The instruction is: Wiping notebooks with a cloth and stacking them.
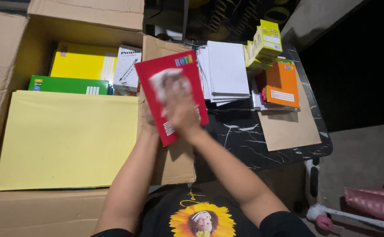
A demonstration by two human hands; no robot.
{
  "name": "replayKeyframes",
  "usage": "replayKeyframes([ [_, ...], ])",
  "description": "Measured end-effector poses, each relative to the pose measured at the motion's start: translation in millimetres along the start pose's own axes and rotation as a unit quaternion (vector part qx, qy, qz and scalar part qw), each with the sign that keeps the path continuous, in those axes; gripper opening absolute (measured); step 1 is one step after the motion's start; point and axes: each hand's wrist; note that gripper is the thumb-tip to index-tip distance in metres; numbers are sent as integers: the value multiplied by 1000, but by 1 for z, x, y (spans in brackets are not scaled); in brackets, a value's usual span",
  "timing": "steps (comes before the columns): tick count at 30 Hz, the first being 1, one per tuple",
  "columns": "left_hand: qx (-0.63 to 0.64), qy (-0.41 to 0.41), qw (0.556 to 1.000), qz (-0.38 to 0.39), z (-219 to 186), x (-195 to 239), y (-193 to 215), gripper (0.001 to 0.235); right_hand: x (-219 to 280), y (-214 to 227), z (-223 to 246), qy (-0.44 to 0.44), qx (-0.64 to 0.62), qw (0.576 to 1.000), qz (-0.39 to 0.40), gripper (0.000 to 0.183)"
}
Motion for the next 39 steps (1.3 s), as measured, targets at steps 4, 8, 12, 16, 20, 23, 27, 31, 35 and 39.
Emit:
replayKeyframes([
  [4, 39, -15, 994, -98, -20, -10, -67, 65, 19, -22, -43, -181, -105, 976, -66, 60],
  [8, 73, -12, 995, -69, -9, -5, -42, 66, 38, -19, 25, -4, -23, 999, 25, 50],
  [12, 115, -1, 993, -26, -5, 0, -27, 68, 24, -7, 13, -95, -4, 994, 47, 58],
  [16, 112, 7, 994, -14, 8, -3, -20, 66, 12, 5, -37, -230, -14, 973, 33, 59],
  [20, 75, 21, 997, -25, 19, 5, -5, 59, 22, -4, -33, -255, -101, 961, -14, 58],
  [23, 50, 35, 998, -27, 32, 5, 2, 55, 43, -14, -3, -152, -112, 982, -24, 55],
  [27, 11, 52, 998, -30, 42, 5, 15, 50, 38, -8, 18, -64, -4, 998, 22, 56],
  [31, 96, 29, 993, -66, 13, -2, -32, 61, 32, -11, -42, -179, -58, 982, -29, 58],
  [35, 162, 15, 983, -85, -8, -12, -65, 72, 39, -16, -15, -161, -94, 981, -56, 56],
  [39, 125, -20, 989, -80, -18, -14, -64, 79, 42, -19, -19, -120, -21, 992, -24, 56],
])
Point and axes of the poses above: each hand's wrist, its own x-axis away from the middle knuckle, its own y-axis out of the back of the hand, z = x × y, and after that the axes turned 14 degrees about -x, right-handed
